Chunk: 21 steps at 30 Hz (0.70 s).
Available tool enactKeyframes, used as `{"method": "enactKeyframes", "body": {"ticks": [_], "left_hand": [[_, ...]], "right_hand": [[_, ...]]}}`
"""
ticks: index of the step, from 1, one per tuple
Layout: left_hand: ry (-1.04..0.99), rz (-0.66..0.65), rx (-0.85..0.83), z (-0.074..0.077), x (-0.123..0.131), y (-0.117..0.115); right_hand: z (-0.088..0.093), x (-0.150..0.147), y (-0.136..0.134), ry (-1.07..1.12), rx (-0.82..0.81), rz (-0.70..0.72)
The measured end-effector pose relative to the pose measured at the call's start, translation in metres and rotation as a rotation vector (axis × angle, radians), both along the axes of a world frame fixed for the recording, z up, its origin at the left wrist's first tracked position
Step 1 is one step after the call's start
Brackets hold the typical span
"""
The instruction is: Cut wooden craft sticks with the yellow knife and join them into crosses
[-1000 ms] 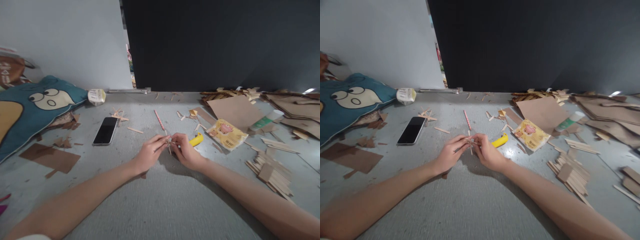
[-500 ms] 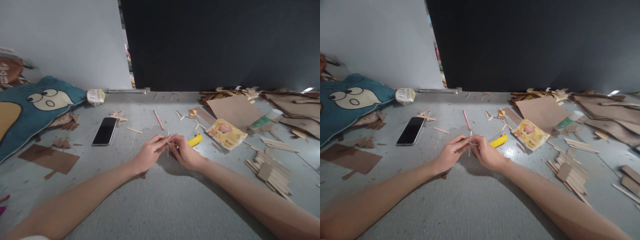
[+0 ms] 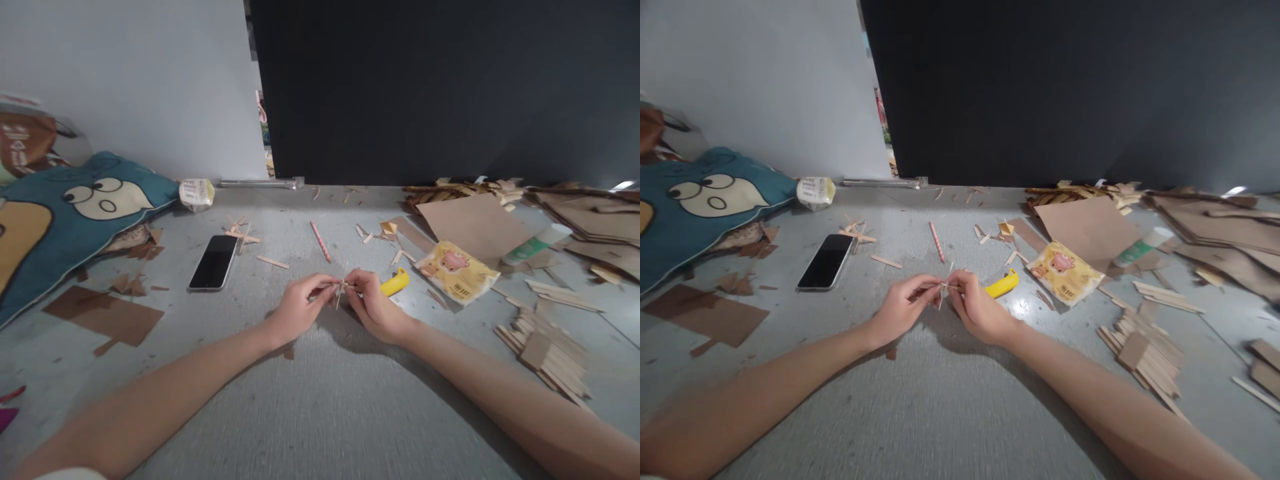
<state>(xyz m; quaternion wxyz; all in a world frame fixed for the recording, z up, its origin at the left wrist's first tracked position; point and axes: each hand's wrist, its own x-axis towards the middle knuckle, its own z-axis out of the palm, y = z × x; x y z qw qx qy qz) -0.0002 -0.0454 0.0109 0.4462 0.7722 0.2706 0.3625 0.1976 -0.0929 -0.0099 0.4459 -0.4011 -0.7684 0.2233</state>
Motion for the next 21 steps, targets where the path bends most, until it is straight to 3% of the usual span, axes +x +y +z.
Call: {"method": "enactKeyframes", "body": {"ticks": [5,11,21], "left_hand": [[0.086,-0.017,0.048,-0.003,-0.002,0.001],[-0.011,0.008,-0.158,-0.009,0.002,0.007],[-0.107,-0.078,-0.344,-0.009,0.0,0.01]], "right_hand": [[0.001,-0.001,0.001,-0.054,0.078,0.016],[0.004,0.006,0.001,-0.23,0.23,-0.148],[0.005,0.008,0.007,-0.322,0.288,-0.076]]}}
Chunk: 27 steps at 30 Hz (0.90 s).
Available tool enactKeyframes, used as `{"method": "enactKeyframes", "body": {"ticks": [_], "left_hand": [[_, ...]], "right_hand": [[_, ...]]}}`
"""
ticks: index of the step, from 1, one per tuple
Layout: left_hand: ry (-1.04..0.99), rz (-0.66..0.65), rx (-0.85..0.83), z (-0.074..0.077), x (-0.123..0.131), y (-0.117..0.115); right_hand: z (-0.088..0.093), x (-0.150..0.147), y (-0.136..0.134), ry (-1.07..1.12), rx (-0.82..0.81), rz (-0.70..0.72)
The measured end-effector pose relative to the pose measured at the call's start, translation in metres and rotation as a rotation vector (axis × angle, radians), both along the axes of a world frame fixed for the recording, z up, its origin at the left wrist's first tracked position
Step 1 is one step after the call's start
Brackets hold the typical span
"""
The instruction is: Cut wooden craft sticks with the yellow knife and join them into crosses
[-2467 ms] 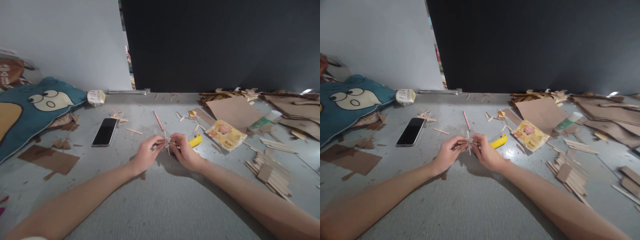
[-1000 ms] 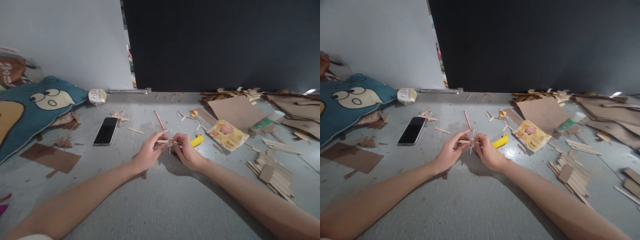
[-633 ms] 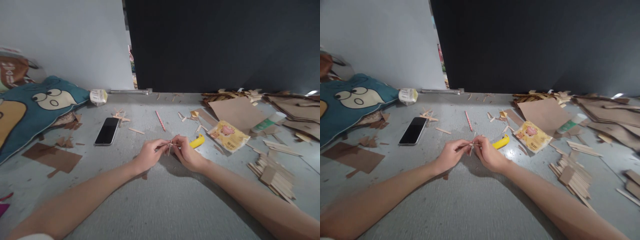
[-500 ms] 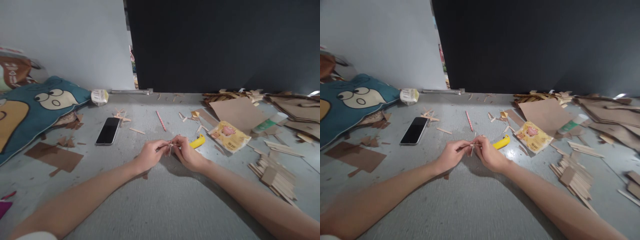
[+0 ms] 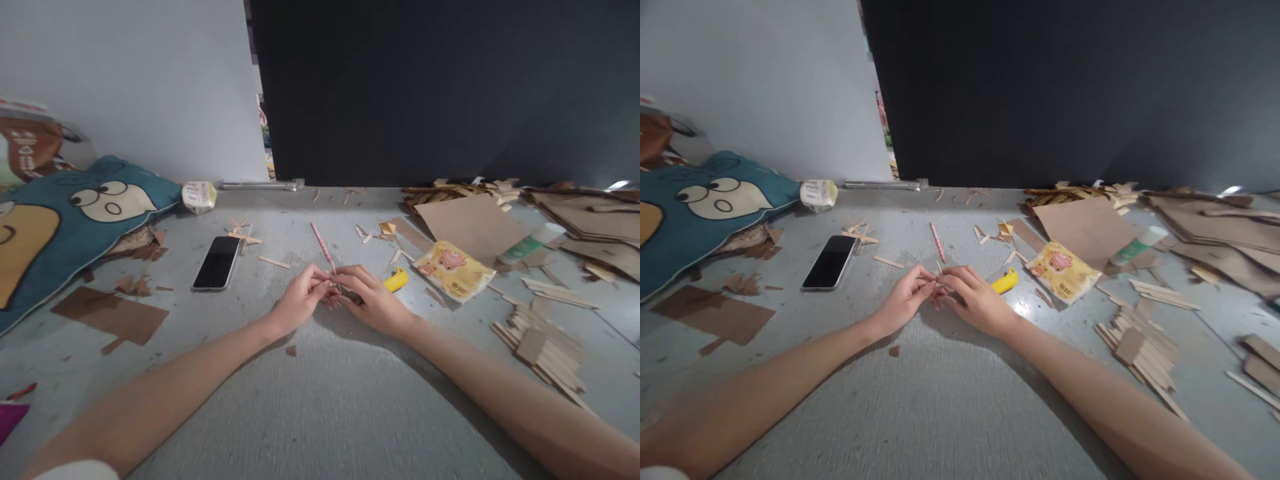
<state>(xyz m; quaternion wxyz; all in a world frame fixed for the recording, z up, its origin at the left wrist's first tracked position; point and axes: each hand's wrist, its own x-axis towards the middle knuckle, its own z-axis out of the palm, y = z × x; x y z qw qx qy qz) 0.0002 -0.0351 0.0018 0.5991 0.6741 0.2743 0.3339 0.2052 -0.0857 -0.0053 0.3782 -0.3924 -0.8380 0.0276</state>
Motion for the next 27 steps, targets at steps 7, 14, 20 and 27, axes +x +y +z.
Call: {"method": "enactKeyframes", "body": {"ticks": [7,14,20,27], "left_hand": [[0.02,-0.028,-0.04,-0.0016,0.0009,0.0035],[0.026,-0.003,0.0,-0.0007,0.0006,0.0035],[0.023,0.013,0.022,-0.0007,0.0008,0.0046],[0.038,0.039,0.002,-0.0016,0.0026,0.0068]], "right_hand": [[-0.0028,0.0023,0.0003,0.02,-0.06,-0.011],[-0.0047,-0.0009,0.0021,0.04,0.05,-0.07],[-0.0048,0.0032,0.003,0.108,0.026,-0.156],[-0.0064,0.0055,0.0009,0.125,-0.071,-0.172]]}}
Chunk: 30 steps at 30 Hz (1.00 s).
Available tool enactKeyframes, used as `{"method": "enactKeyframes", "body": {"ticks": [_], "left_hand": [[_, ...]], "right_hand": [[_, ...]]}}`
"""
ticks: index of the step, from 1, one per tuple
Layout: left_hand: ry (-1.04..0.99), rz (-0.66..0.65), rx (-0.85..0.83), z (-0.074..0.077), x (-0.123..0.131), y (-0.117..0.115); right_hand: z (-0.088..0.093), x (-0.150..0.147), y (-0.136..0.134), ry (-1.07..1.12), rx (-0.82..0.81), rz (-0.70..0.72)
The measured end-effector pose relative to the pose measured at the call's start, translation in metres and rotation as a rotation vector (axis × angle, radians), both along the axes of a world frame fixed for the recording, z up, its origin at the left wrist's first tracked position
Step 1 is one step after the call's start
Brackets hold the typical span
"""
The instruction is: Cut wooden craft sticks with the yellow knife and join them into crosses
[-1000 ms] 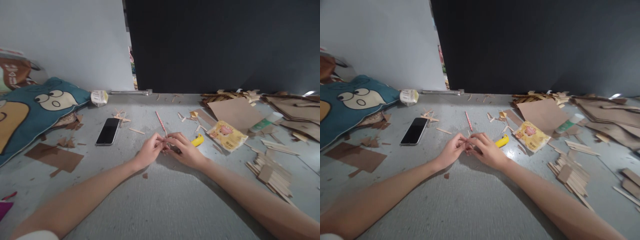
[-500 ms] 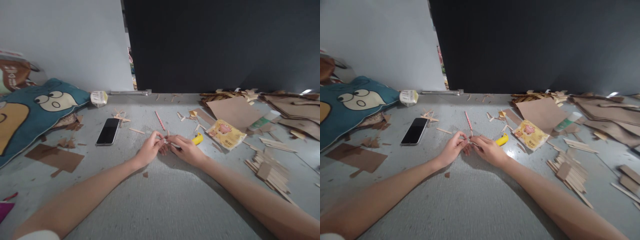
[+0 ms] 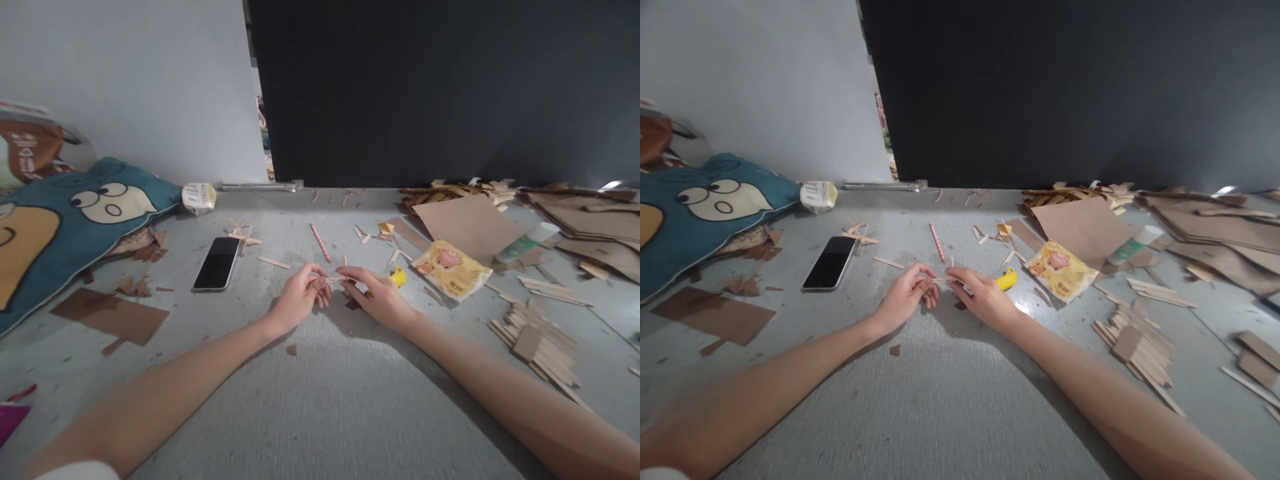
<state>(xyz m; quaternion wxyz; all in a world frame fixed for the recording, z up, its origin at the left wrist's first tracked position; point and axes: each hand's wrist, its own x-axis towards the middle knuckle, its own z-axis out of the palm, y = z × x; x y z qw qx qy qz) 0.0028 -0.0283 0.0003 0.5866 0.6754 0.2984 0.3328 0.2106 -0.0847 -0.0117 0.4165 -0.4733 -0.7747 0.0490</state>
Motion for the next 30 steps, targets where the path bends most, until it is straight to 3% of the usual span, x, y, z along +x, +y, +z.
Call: {"method": "enactKeyframes", "body": {"ticks": [12,18,23,27,30], "left_hand": [[0.047,0.012,0.033,0.003,0.002,-0.002],[0.167,0.042,0.033,0.005,-0.001,0.004],[0.389,0.102,0.092,0.01,-0.004,0.021],[0.491,0.051,0.182,0.019,-0.006,0.029],[0.509,0.016,0.208,0.023,-0.01,0.03]], "right_hand": [[-0.007,0.001,0.004,-0.006,0.017,-0.016],[0.009,0.005,0.002,-0.031,-0.084,-0.038],[0.028,0.038,0.001,-0.084,-0.068,-0.262],[0.02,0.071,-0.014,-0.443,-0.227,-0.159],[0.004,0.081,-0.029,-0.486,-0.246,-0.153]]}}
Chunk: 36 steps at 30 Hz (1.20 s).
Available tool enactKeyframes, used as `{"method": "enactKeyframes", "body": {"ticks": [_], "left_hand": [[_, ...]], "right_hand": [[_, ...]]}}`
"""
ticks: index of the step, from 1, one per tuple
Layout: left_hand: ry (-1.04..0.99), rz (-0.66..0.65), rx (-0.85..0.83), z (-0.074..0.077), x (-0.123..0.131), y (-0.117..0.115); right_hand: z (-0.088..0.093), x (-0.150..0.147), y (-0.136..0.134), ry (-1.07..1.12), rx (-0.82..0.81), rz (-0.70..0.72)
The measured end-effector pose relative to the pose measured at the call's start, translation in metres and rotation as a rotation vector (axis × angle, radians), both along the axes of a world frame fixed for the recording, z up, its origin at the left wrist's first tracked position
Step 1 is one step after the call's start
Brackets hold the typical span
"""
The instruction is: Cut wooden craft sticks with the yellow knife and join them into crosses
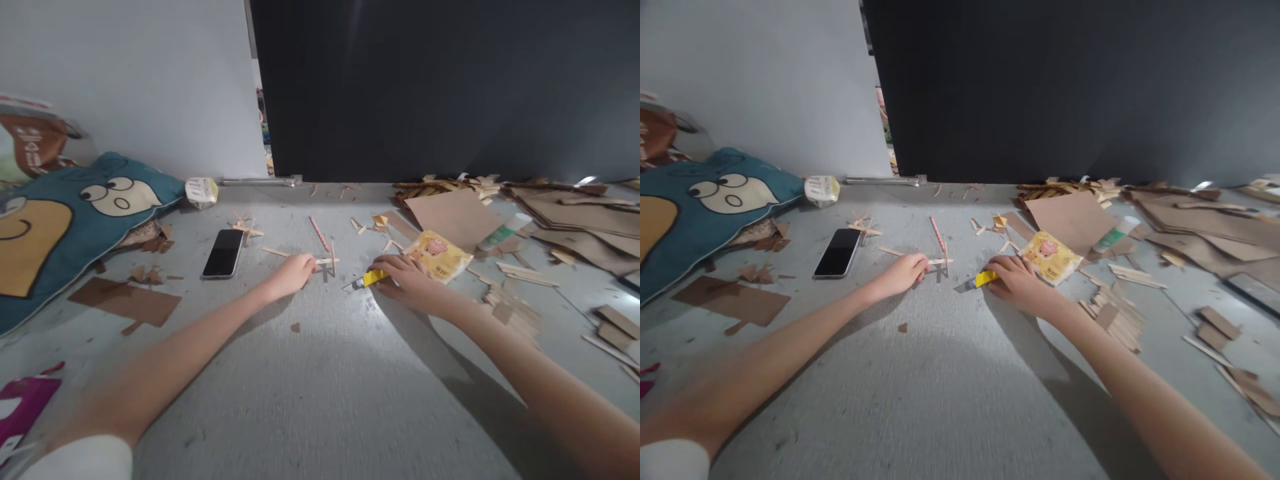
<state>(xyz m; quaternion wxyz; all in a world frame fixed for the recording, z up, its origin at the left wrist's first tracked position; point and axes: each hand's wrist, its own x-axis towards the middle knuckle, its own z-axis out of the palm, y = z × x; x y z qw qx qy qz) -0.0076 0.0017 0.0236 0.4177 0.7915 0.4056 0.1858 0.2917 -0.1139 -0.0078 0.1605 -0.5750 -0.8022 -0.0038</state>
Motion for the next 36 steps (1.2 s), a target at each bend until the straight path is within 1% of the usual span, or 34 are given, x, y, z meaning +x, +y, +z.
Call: {"method": "enactKeyframes", "body": {"ticks": [2,4,6,8,10,12,13,15,18,21,24,28,36], "left_hand": [[0.001,0.005,0.011,0.001,-0.004,-0.001],[0.002,0.009,0.018,0.0,-0.007,-0.002],[0.001,0.005,0.018,-0.002,-0.009,-0.003],[0.002,-0.01,0.02,-0.004,-0.01,-0.003],[0.005,-0.021,0.036,-0.006,-0.01,-0.003],[0.009,-0.031,0.052,-0.007,-0.011,-0.003],[0.006,-0.031,0.057,-0.007,-0.011,-0.003],[-0.009,-0.031,0.058,-0.008,-0.012,-0.005],[-0.045,-0.039,0.068,-0.009,-0.013,-0.008],[-0.051,-0.06,0.079,-0.009,-0.015,-0.011],[-0.013,-0.069,0.149,-0.009,-0.016,-0.014],[0.042,-0.102,0.237,-0.007,-0.016,-0.017],[0.147,-0.148,0.311,-0.01,-0.019,-0.019]], "right_hand": [[-0.007,-0.002,-0.01,-0.012,0.067,-0.013],[-0.009,-0.008,-0.02,-0.038,0.122,-0.015],[-0.004,-0.017,-0.031,-0.031,0.148,-0.012],[0.006,-0.029,-0.041,0.039,0.156,-0.044],[0.018,-0.043,-0.048,0.154,0.085,-0.106],[0.028,-0.06,-0.05,0.311,-0.009,-0.189],[0.032,-0.068,-0.049,0.399,-0.025,-0.221],[0.035,-0.084,-0.047,0.519,-0.075,-0.204],[0.03,-0.101,-0.045,0.56,-0.067,-0.183],[0.021,-0.11,-0.047,0.568,-0.039,-0.176],[0.015,-0.113,-0.051,0.525,0.018,-0.216],[0.011,-0.119,-0.055,0.478,0.114,-0.169],[0.004,-0.131,-0.055,0.427,0.106,-0.164]]}}
